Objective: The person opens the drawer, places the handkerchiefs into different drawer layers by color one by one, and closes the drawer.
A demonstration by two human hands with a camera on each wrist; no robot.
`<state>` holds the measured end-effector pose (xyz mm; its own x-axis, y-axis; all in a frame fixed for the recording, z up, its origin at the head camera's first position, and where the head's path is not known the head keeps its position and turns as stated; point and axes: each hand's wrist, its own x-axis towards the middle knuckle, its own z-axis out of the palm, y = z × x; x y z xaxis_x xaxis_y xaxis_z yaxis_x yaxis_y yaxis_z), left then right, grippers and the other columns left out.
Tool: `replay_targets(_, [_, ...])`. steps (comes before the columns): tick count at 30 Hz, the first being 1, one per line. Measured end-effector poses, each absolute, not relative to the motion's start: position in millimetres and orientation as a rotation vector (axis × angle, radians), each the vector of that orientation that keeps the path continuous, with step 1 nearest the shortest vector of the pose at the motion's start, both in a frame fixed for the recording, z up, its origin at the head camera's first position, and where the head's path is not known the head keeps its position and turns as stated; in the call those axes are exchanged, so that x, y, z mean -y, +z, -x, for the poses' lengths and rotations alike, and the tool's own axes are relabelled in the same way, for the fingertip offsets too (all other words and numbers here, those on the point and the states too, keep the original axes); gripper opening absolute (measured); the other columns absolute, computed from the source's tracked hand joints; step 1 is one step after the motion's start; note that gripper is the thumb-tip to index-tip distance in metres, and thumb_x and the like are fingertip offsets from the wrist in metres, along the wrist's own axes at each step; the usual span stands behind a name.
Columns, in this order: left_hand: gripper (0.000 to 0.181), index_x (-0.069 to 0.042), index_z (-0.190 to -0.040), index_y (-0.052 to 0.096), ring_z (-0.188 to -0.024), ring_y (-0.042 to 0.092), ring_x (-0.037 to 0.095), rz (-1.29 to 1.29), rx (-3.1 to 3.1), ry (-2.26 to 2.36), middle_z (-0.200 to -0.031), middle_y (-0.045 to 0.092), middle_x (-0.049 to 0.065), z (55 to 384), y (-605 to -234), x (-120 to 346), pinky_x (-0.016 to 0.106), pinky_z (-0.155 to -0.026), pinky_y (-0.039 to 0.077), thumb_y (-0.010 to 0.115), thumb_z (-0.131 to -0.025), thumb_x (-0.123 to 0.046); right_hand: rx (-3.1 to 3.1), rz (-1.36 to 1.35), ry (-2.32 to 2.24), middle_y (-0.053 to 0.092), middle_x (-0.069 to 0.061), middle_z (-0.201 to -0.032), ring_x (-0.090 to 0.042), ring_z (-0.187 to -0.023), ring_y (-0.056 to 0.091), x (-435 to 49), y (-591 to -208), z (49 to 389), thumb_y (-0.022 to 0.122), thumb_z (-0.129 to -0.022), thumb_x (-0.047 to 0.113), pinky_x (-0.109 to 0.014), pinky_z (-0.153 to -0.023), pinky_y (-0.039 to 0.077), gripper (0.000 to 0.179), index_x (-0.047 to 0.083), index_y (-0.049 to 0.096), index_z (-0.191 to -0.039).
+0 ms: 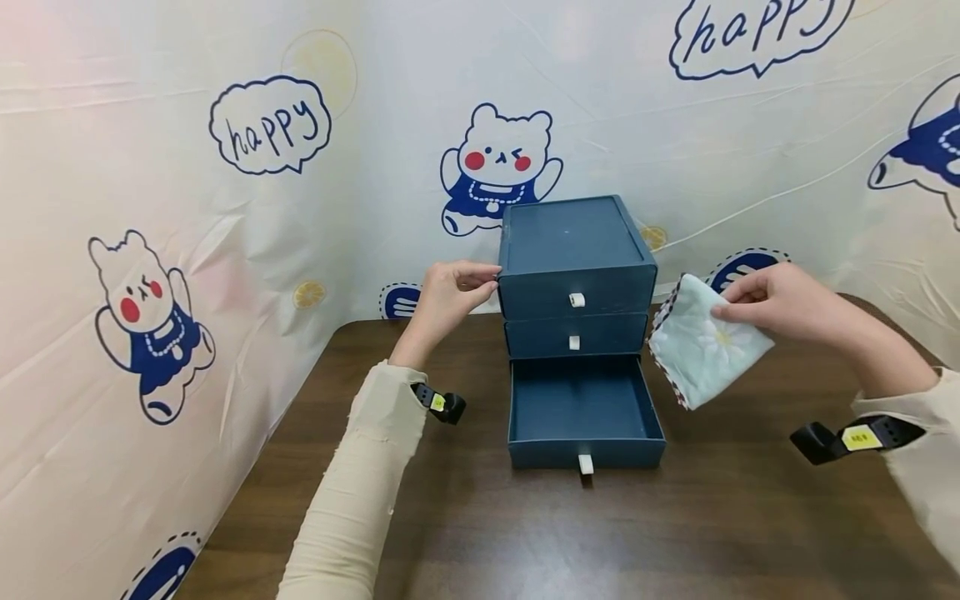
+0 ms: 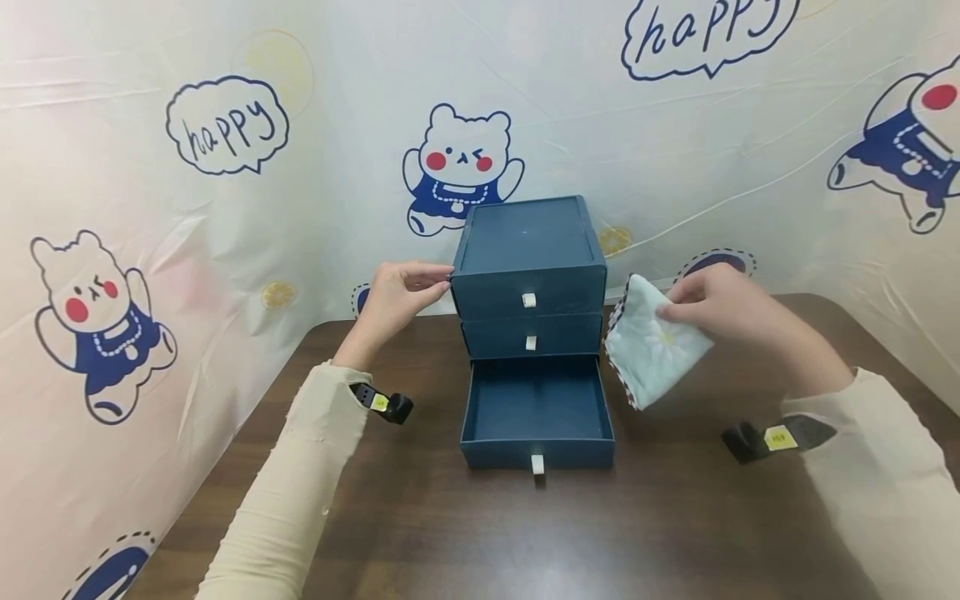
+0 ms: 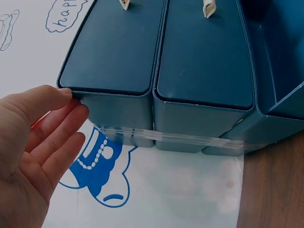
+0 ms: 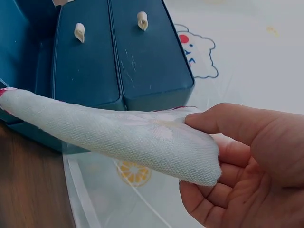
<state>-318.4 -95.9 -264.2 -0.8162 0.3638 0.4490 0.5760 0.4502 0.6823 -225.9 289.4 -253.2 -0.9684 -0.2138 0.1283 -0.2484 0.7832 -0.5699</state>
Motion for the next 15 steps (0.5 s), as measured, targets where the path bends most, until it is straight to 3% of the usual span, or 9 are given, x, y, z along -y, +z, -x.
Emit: replay_targets(15, [0.023,-0.006,-0.107,0.069,-0.084,0.064,0.016,0.81,2.462,-1.287,-0.097,0.068,0.007,316.6,-263.1,95.2,0.027,-0.073,0.053,0.065,-0.084,-0.006,2.88,-0.486,1.053,0.062,-0.006,-0.075,-0.015,-0.058,0.053,-263.2,-249.2,209.7,0.066,-0.084,0.015,-0.026,-0.05,0.048,0.021,-0.003,0.067,-0.096])
